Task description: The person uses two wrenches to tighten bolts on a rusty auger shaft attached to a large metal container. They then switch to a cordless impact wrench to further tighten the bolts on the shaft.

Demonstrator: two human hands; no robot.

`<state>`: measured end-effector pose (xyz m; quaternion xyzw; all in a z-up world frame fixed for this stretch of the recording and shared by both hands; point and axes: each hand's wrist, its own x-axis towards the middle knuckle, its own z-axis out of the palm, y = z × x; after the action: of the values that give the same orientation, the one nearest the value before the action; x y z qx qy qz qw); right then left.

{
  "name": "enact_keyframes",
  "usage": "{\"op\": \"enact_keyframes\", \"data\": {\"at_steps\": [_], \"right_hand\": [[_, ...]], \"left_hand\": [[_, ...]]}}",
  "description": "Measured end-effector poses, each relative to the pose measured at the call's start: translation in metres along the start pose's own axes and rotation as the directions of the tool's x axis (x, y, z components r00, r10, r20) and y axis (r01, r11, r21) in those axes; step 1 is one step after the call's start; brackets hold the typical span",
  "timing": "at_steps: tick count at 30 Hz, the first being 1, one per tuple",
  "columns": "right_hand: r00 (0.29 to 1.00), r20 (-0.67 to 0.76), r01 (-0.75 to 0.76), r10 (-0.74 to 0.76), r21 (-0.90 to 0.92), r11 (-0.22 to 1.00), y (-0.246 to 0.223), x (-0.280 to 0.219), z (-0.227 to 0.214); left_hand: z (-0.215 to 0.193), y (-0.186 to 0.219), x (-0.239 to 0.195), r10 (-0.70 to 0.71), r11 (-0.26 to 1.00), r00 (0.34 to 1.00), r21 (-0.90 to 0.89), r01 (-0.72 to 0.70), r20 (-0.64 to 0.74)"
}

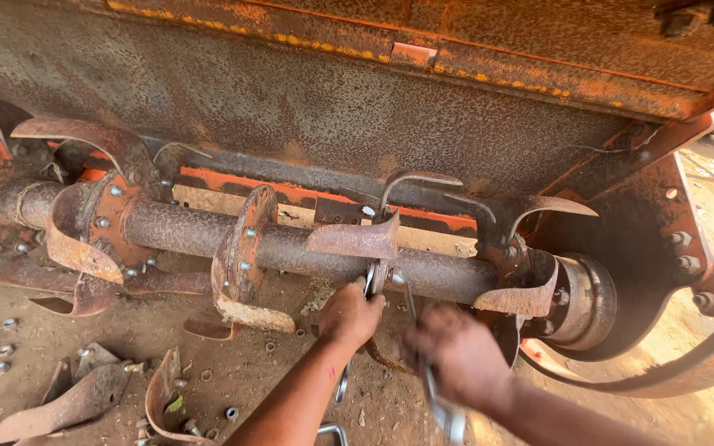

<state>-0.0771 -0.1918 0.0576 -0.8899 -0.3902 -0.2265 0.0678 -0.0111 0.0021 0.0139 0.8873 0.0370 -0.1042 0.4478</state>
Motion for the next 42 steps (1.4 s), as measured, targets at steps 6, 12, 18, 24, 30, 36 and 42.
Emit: {"op": "enact_keyframes", "data": {"at_steps": [6,12,18,24,30,36,42], "right_hand": [[0.971,0.068,-0.226,0.23,-0.053,0.973,-0.004,-0.008,0.007],[0.939,-0.011,-0.345,0.345,-0.016,0.938,-0.003,0.0,0.017],[0.868,0.05,-0.492,0.495,-0.057,0.869,0.01,0.014,-0.004],[0.467,0.336,-0.862,0.818,-0.031,0.505,0.03,0.074,-0.022],[0.406,0.282,-0.911,0.869,0.199,0.361,0.083,0.1,-0.008],[0.466,0.385,-0.877,0.797,0.321,0.358,0.131,0.11,0.022],[0.443,0.474,-0.849,0.761,0.495,0.186,0.165,0.108,0.052]], "left_hand": [[0.003,-0.005,0.011,0.083,0.994,0.991,0.077,-0.075,-0.101],[0.008,-0.007,0.014,0.101,0.989,0.988,0.118,-0.088,-0.117],[0.01,-0.004,0.015,0.085,0.986,0.988,0.151,-0.066,-0.13],[0.008,-0.009,0.012,0.094,0.988,0.989,0.136,-0.078,-0.112],[0.009,-0.006,0.013,0.032,0.995,0.996,0.092,-0.024,-0.078],[0.01,-0.007,0.015,0.092,0.99,0.989,0.115,-0.078,-0.119],[0.008,-0.007,0.014,0.084,0.989,0.989,0.129,-0.069,-0.121]]}}
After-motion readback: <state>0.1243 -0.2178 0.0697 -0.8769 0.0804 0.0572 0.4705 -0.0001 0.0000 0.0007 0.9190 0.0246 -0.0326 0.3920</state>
